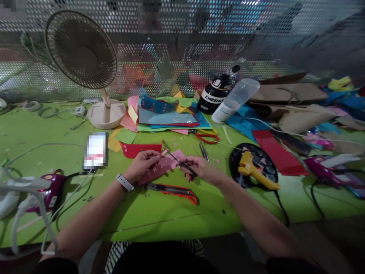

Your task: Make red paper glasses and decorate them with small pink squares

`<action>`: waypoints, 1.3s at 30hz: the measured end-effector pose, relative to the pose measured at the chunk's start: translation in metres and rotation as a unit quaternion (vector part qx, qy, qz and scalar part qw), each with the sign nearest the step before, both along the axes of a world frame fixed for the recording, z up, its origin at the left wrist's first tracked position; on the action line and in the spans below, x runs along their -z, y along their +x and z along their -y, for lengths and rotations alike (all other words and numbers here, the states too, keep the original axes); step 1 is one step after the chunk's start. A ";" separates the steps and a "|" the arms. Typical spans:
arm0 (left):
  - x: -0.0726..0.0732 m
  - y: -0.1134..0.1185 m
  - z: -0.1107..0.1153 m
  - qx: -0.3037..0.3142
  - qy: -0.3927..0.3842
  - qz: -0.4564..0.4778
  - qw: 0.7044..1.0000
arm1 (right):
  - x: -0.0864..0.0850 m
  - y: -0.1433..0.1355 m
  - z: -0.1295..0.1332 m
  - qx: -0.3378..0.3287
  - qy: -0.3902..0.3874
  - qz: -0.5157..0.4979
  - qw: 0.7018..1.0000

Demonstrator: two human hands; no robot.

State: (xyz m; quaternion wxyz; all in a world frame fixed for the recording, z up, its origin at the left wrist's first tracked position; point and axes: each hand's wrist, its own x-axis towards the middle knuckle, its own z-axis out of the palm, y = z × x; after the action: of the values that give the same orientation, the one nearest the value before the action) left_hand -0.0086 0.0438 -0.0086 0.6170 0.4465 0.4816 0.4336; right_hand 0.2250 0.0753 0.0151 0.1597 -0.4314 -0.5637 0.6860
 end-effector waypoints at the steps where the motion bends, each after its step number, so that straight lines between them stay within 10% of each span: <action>1: 0.000 0.000 0.000 0.000 -0.001 -0.001 1.000 | 0.000 0.000 0.000 -0.001 -0.001 0.000 1.000; 39: -0.002 0.003 0.000 -0.040 0.000 0.056 0.998 | -0.004 -0.001 0.003 -0.011 -0.005 0.008 1.000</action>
State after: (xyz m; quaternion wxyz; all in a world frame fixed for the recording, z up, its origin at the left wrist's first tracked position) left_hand -0.0059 0.0439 -0.0069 0.6253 0.4016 0.4639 0.4822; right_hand 0.2240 0.0725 0.0195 0.1459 -0.4316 -0.5661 0.6870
